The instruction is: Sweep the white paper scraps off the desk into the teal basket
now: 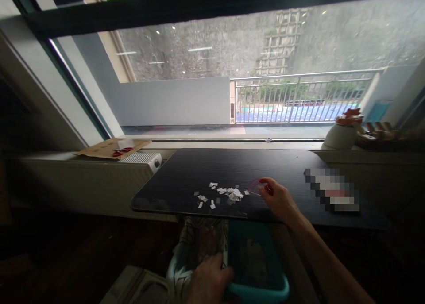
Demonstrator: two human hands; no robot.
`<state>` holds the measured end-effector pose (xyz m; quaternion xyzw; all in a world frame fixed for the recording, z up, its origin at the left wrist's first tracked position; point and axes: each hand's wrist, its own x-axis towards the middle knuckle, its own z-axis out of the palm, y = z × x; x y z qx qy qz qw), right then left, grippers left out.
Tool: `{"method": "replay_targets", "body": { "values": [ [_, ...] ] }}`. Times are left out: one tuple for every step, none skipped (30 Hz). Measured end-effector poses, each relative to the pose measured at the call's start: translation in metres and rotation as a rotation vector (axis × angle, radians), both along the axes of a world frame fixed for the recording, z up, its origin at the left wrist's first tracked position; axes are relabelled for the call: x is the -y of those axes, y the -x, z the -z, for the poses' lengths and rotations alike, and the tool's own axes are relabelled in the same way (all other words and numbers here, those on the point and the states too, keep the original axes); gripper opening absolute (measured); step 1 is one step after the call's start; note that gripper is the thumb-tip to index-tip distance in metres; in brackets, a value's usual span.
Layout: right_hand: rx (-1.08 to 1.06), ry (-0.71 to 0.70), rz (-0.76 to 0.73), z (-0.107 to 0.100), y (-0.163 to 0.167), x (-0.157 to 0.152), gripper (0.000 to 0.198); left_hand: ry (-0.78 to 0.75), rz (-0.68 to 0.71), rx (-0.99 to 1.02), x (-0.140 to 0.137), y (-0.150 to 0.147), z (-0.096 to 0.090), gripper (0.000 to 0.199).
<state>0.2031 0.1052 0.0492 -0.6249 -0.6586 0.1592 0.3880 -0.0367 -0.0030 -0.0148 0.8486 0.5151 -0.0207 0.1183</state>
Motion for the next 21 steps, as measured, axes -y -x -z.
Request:
{"method": "replay_targets", "body": {
  "values": [
    [-0.019, 0.0, -0.016, 0.001, 0.0, -0.001, 0.037, -0.005, -0.007, -0.001, 0.0, -0.001, -0.001, 0.031],
    [-0.04, -0.002, -0.043, 0.002, 0.001, -0.002, 0.037, -0.006, -0.011, -0.003, 0.0, -0.002, -0.001, 0.03],
    [-0.057, -0.002, -0.072, 0.004, 0.003, -0.003, 0.037, -0.006, -0.014, -0.002, 0.001, -0.003, -0.002, 0.03],
    [-0.066, -0.001, -0.097, 0.005, 0.005, -0.004, 0.037, -0.001, -0.013, -0.001, 0.001, -0.003, -0.002, 0.03],
    [-0.065, 0.001, -0.111, 0.006, 0.007, -0.005, 0.036, 0.005, -0.013, 0.002, 0.001, -0.003, -0.003, 0.03],
    [-0.059, 0.001, -0.112, 0.006, 0.008, -0.006, 0.035, 0.01, -0.013, 0.006, 0.001, -0.002, -0.003, 0.031],
    [-0.053, 0.001, -0.107, 0.006, 0.008, -0.006, 0.034, 0.014, -0.013, 0.009, 0.0, -0.001, -0.003, 0.031],
    [-0.047, -0.001, -0.096, 0.006, 0.007, -0.006, 0.034, 0.024, -0.01, 0.011, 0.0, 0.0, -0.003, 0.031],
    [-0.041, -0.003, -0.079, 0.005, 0.006, -0.006, 0.035, 0.037, -0.006, 0.011, -0.001, 0.002, -0.003, 0.031],
    [-0.036, -0.006, -0.062, 0.005, 0.004, -0.005, 0.035, 0.052, 0.001, 0.009, -0.002, 0.002, -0.003, 0.03],
    [-0.033, -0.007, -0.051, 0.004, 0.002, -0.004, 0.036, 0.068, 0.006, 0.007, -0.003, 0.003, -0.003, 0.03],
    [-0.031, -0.007, -0.048, 0.003, 0.0, -0.004, 0.037, 0.085, 0.011, 0.003, -0.004, 0.003, -0.002, 0.03],
    [-0.03, -0.007, -0.052, 0.002, 0.0, -0.003, 0.037, 0.099, 0.012, -0.001, -0.004, 0.003, -0.002, 0.03],
    [-0.027, -0.006, -0.06, 0.002, 0.0, -0.003, 0.036, 0.105, 0.011, -0.004, -0.005, 0.002, -0.002, 0.031],
    [-0.022, -0.005, -0.067, 0.001, 0.0, -0.002, 0.035, 0.108, 0.01, -0.008, -0.006, 0.002, -0.001, 0.032],
    [-0.015, -0.005, -0.069, 0.001, 0.0, -0.002, 0.035, 0.11, 0.01, -0.011, -0.006, 0.002, -0.001, 0.033],
    [-0.009, -0.008, -0.064, 0.0, 0.001, -0.002, 0.035, 0.112, 0.01, -0.014, -0.006, 0.002, 0.0, 0.033],
    [-0.004, -0.011, -0.052, 0.0, 0.0, -0.001, 0.035, 0.111, 0.01, -0.016, -0.006, 0.002, 0.0, 0.034],
    [0.005, -0.012, -0.04, -0.001, 0.0, 0.0, 0.035, 0.111, 0.008, -0.018, -0.006, 0.003, 0.001, 0.033],
    [0.016, -0.015, -0.027, -0.001, -0.002, 0.001, 0.036, 0.111, 0.004, -0.019, -0.006, 0.003, 0.001, 0.033],
    [0.031, -0.018, -0.015, -0.002, -0.004, 0.003, 0.036, 0.112, -0.001, -0.019, -0.006, 0.003, 0.001, 0.032]
  ]
}}
